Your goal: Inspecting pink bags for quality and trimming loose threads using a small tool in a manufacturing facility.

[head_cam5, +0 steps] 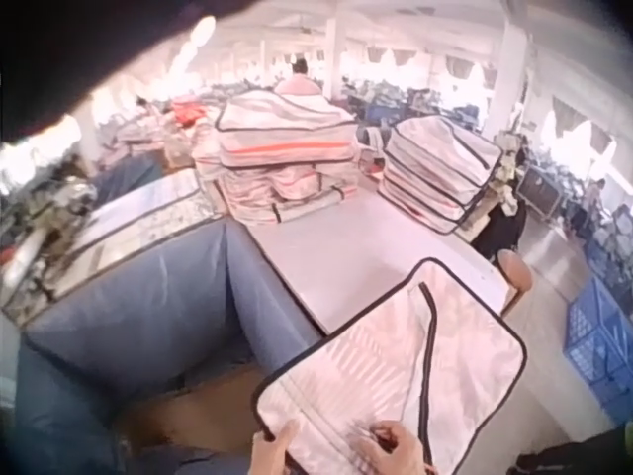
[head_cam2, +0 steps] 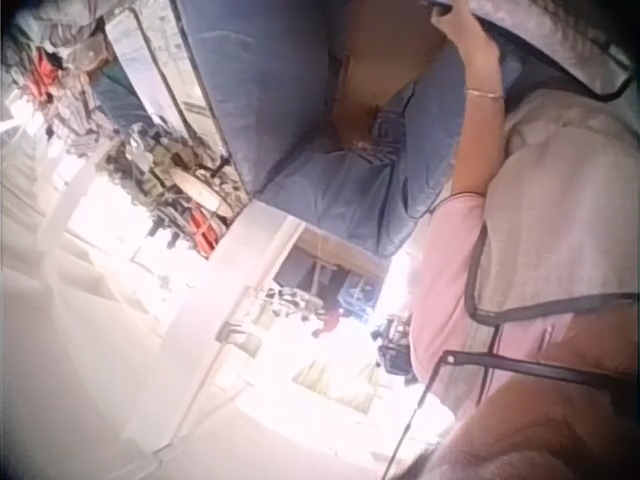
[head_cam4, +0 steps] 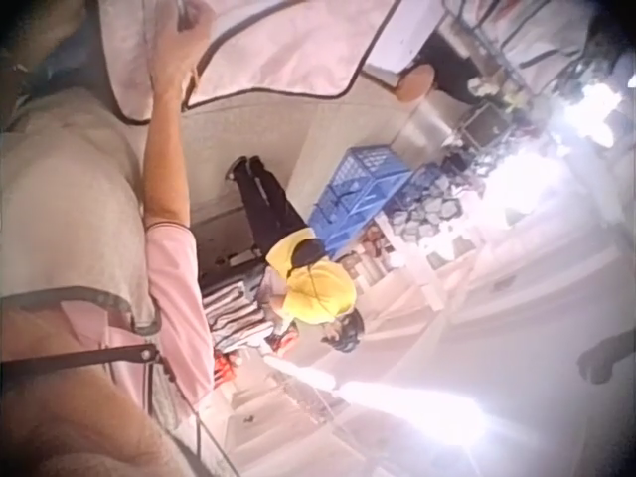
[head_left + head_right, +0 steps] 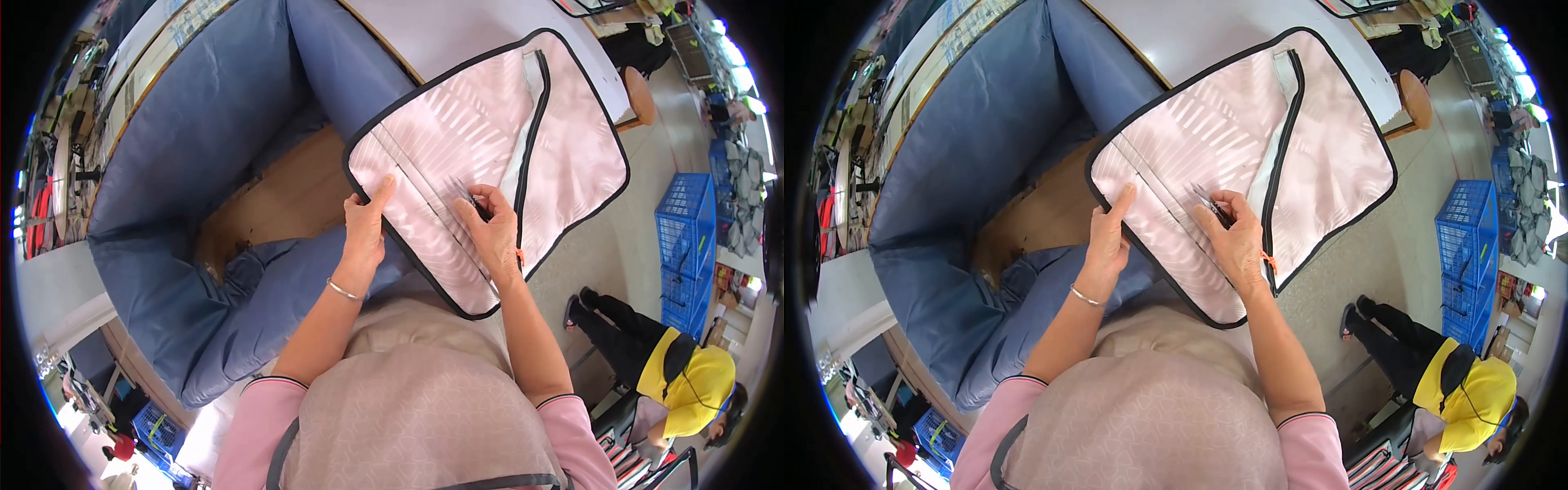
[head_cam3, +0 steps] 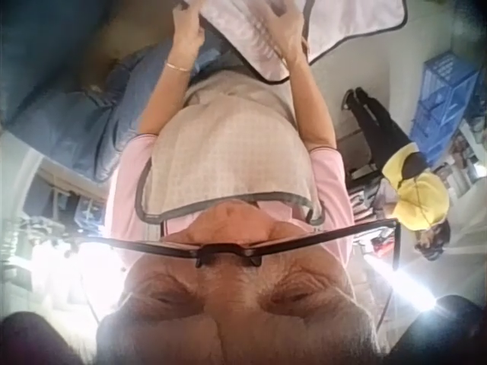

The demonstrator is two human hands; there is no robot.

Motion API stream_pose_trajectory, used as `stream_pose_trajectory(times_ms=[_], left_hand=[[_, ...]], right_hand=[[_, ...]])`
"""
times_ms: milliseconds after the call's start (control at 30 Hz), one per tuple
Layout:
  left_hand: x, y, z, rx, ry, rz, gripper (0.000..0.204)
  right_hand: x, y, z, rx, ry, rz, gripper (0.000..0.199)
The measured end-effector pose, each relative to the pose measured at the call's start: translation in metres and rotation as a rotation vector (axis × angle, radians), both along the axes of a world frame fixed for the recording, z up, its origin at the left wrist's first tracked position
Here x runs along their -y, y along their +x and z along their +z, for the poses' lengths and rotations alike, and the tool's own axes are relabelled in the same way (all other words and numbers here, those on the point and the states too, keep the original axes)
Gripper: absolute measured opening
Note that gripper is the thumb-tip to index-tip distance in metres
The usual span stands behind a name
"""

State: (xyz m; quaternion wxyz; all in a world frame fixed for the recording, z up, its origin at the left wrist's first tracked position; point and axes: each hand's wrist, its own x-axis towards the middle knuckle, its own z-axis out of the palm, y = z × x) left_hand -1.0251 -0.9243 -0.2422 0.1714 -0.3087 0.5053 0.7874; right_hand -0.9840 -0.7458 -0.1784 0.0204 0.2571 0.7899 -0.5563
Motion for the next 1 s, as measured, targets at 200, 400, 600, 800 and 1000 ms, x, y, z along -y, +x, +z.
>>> stream_pose_trajectory(times_ms=[200, 400, 600, 800, 1000], left_hand=[[-0.02, 0.004, 0.043, 0.049, 0.329, 0.065, 0.048], [-0.036, 0.017, 0.065, -0.032, 0.525, 0.105, 0.04], [-0.041, 0.034, 0.063, 0.049, 0.811, -0.023, 0.041], [-0.05, 0.044, 0.063, 0.074, 0.95, -0.026, 0.042], [-0.052, 0.044, 0.065, 0.093, 1.014, -0.032, 0.041]], right_hand=[[-0.008, 0.005, 0.018, -0.017, 0.028, 0.029, 0.026], [-0.006, 0.01, 0.051, -0.115, -0.038, 0.031, 0.027], [-0.001, 0.01, 0.062, -0.369, 0.508, 0.21, 0.023], [-0.001, 0.007, 0.064, -0.526, 0.855, 0.333, 0.024], [-0.004, 0.007, 0.058, -0.567, 0.858, 0.288, 0.023]])
